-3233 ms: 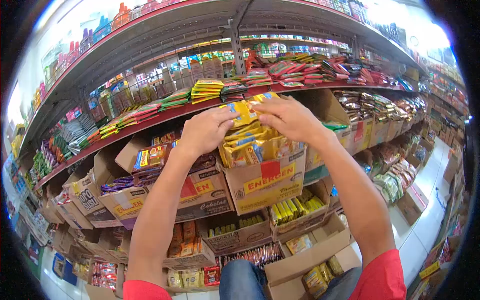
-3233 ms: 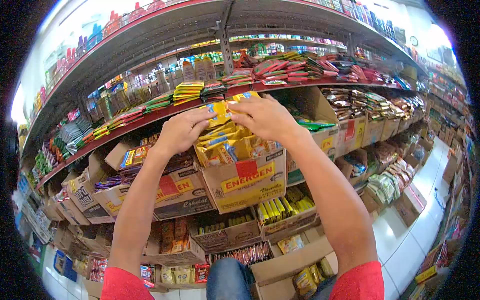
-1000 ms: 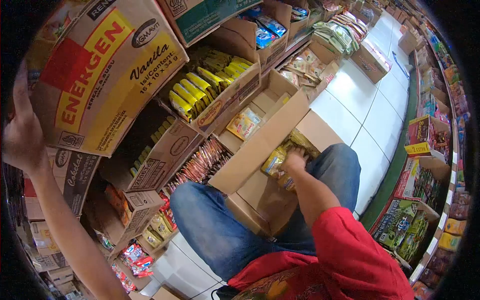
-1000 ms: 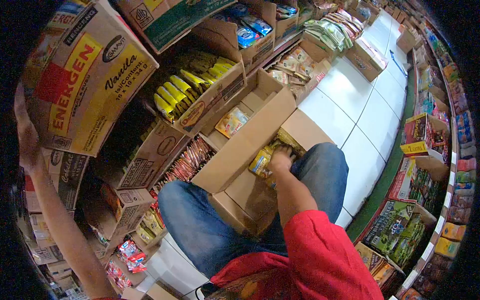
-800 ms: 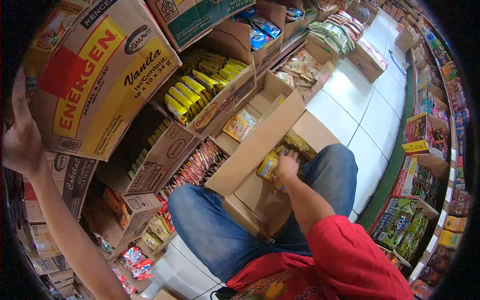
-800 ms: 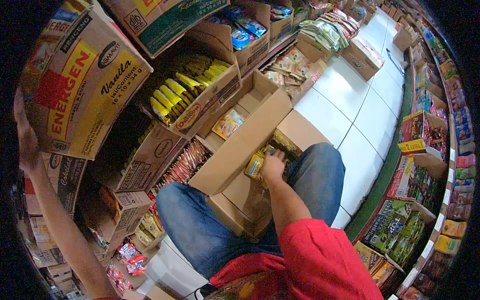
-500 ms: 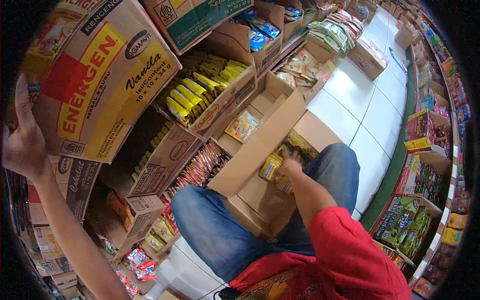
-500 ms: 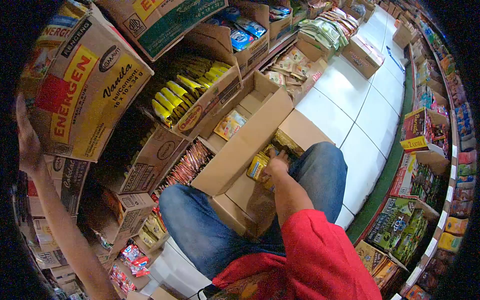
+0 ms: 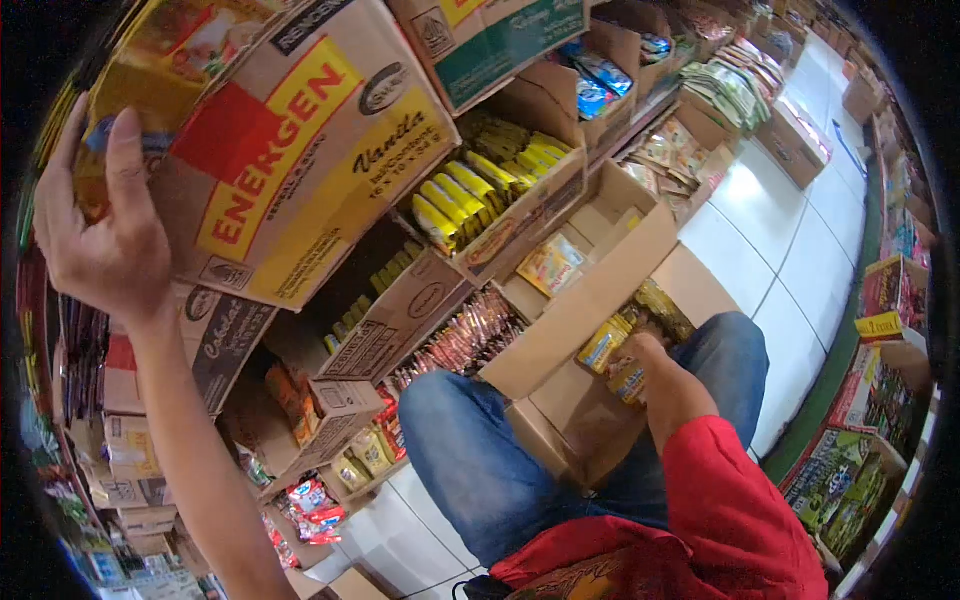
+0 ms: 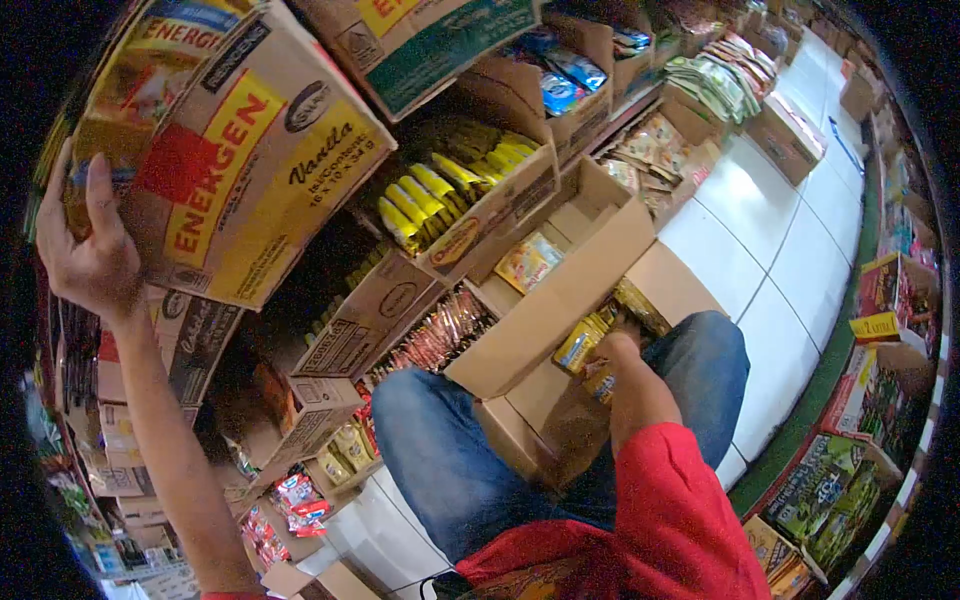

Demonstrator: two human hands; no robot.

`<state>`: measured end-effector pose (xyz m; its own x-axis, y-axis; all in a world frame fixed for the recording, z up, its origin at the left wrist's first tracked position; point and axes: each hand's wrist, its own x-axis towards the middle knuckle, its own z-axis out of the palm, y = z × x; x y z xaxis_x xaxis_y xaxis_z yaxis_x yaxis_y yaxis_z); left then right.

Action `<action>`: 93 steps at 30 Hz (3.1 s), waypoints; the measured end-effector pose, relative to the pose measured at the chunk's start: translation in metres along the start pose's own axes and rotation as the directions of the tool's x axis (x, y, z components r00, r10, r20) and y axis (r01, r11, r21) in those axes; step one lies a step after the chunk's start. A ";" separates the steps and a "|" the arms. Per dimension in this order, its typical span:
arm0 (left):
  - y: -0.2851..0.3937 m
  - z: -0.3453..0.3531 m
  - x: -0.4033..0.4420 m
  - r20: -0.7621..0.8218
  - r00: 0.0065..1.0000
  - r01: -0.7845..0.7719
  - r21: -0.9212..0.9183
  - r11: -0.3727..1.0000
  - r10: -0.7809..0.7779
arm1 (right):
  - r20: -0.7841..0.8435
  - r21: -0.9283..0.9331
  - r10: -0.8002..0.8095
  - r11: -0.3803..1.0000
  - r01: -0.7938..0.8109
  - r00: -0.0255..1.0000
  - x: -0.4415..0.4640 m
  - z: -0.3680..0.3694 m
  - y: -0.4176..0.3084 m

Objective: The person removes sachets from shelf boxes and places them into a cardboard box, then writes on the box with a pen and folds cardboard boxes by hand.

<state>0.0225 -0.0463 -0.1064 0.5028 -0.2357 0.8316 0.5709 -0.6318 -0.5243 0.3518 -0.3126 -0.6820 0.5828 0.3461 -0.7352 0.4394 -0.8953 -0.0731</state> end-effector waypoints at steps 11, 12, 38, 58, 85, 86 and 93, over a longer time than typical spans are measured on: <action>0.004 0.004 -0.001 -0.098 0.995 -0.014 0.038 0.999 0.018 | 0.074 -0.017 -0.073 0.997 0.075 0.995 0.000 0.004 0.001; 0.006 0.005 -0.001 -0.102 0.995 -0.007 0.049 0.999 0.012 | 0.070 -0.021 -0.078 0.997 0.080 0.994 0.005 0.018 0.003; 0.006 0.001 -0.003 -0.071 0.997 0.002 0.085 0.996 0.004 | -0.279 -0.183 -0.185 0.973 0.137 0.942 -0.110 0.055 -0.032; 0.014 0.010 -0.004 -0.195 0.981 0.012 0.014 1.000 -0.009 | -0.213 -0.060 -0.329 0.944 0.324 0.920 -0.063 0.029 -0.007; 0.101 -0.144 -0.341 0.577 0.486 0.742 0.126 0.659 -0.657 | -0.444 0.367 -0.564 0.595 0.715 0.696 -0.222 0.008 -0.016; 0.103 -0.144 -0.356 0.596 0.379 0.773 0.216 0.596 -0.708 | -0.439 0.359 -0.565 0.603 0.713 0.699 -0.226 0.003 -0.016; 0.110 -0.134 -0.359 0.572 0.346 0.837 0.171 0.521 -0.744 | -0.445 0.806 -0.524 0.120 0.580 0.726 -0.271 -0.052 -0.027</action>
<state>-0.1818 -0.1299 -0.4378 0.1204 0.8105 0.5732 0.8287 -0.4000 0.3915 0.2175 -0.3676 -0.4451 0.4971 0.8453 -0.1960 -0.1604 -0.1324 -0.9781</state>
